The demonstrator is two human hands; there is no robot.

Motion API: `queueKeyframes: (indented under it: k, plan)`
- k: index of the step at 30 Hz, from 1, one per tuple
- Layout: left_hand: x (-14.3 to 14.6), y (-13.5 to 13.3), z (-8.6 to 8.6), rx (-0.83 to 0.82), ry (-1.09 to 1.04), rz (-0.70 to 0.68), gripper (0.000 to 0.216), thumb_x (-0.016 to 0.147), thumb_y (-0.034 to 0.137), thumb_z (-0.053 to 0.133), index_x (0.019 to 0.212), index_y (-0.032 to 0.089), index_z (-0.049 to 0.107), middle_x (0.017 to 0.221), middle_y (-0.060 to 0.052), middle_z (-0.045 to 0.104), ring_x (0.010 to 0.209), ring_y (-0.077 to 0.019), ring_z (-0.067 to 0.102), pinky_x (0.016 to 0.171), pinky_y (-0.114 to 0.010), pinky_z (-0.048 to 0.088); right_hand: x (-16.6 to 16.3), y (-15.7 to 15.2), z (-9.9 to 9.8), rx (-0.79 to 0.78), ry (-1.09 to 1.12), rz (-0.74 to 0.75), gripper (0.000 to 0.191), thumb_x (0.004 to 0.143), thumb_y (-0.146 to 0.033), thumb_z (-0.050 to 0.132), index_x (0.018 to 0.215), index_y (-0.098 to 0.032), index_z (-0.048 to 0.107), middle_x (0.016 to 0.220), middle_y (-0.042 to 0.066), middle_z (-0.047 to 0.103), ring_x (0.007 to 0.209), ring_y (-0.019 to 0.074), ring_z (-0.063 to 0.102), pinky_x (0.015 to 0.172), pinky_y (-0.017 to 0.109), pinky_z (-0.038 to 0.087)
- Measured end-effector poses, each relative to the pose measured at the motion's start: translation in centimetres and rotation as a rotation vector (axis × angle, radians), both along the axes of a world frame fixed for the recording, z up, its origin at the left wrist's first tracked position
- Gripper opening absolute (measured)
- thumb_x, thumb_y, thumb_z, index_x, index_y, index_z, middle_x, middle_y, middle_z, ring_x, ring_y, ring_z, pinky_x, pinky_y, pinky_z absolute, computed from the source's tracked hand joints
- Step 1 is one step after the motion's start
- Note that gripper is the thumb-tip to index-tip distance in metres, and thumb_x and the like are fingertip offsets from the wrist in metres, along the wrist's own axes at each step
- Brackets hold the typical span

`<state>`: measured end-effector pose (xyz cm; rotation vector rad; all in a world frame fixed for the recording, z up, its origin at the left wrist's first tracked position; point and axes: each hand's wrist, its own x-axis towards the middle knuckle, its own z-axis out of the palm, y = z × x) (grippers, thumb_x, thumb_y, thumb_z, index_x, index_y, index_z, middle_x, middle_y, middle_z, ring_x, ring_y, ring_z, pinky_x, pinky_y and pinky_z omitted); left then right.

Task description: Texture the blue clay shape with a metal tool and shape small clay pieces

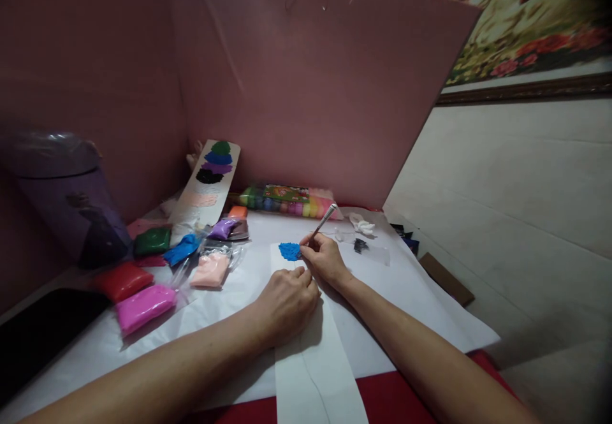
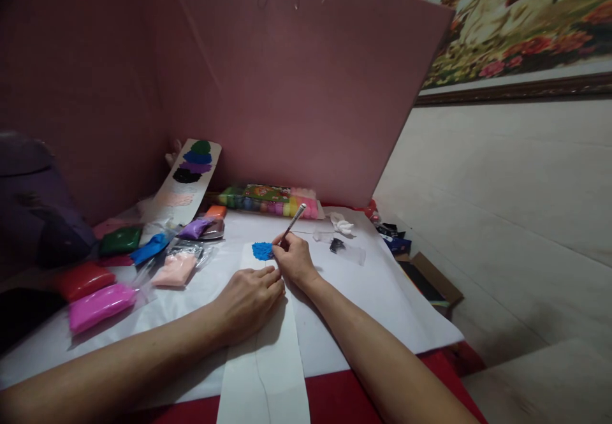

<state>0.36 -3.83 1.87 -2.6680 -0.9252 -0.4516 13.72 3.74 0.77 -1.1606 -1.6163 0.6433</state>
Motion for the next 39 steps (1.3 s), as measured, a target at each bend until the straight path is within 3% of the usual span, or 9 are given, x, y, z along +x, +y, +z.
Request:
queueKeyframes:
  k: [14,24,29,39]
  plan:
    - [-0.1,0.0,0.0,-0.011,-0.009,0.004,0.018,0.089,0.017,0.041,0.079,0.015,0.057,0.081,-0.008,0.061,0.076,-0.0221,0.058,0.063,-0.034,0.048,0.5,0.2,0.3,0.061,0.001,-0.213,0.013,0.068,-0.025,0.054,0.073,-0.017,0.063,0.062,0.002,0.062,0.060,0.0167,0.055,0.061,0.029,0.045]
    - [-0.1,0.0,0.0,-0.013,-0.010,0.009,0.018,0.088,0.017,0.042,0.078,0.015,0.057,0.079,-0.008,0.061,0.076,-0.0206,0.058,0.065,-0.032,0.047,0.2,0.2,0.2,0.049,0.023,-0.119,0.012,0.066,-0.024,0.056,0.072,-0.017,0.063,0.058,0.000,0.059,0.056,0.0156,0.054,0.058,0.027,0.044]
    - [0.0,0.0,0.1,-0.021,-0.006,0.013,0.018,0.089,0.018,0.042,0.080,0.015,0.058,0.081,-0.008,0.061,0.078,-0.0219,0.059,0.064,-0.033,0.048,0.6,0.7,0.0,0.071,0.066,-0.196,0.013,0.068,-0.027,0.056,0.074,-0.017,0.062,0.064,0.003,0.062,0.062,0.0176,0.057,0.063,0.030,0.045]
    - [-0.2,-0.1,0.3,-0.060,-0.026,0.017,0.021,0.090,0.018,0.040,0.079,0.016,0.058,0.083,-0.006,0.063,0.079,-0.0212,0.060,0.066,-0.034,0.048,0.7,1.1,-0.6,0.038,0.156,-0.145,0.024,0.075,-0.040,0.054,0.077,-0.017,0.062,0.058,0.000,0.058,0.050,0.0139,0.053,0.046,0.024,0.043]
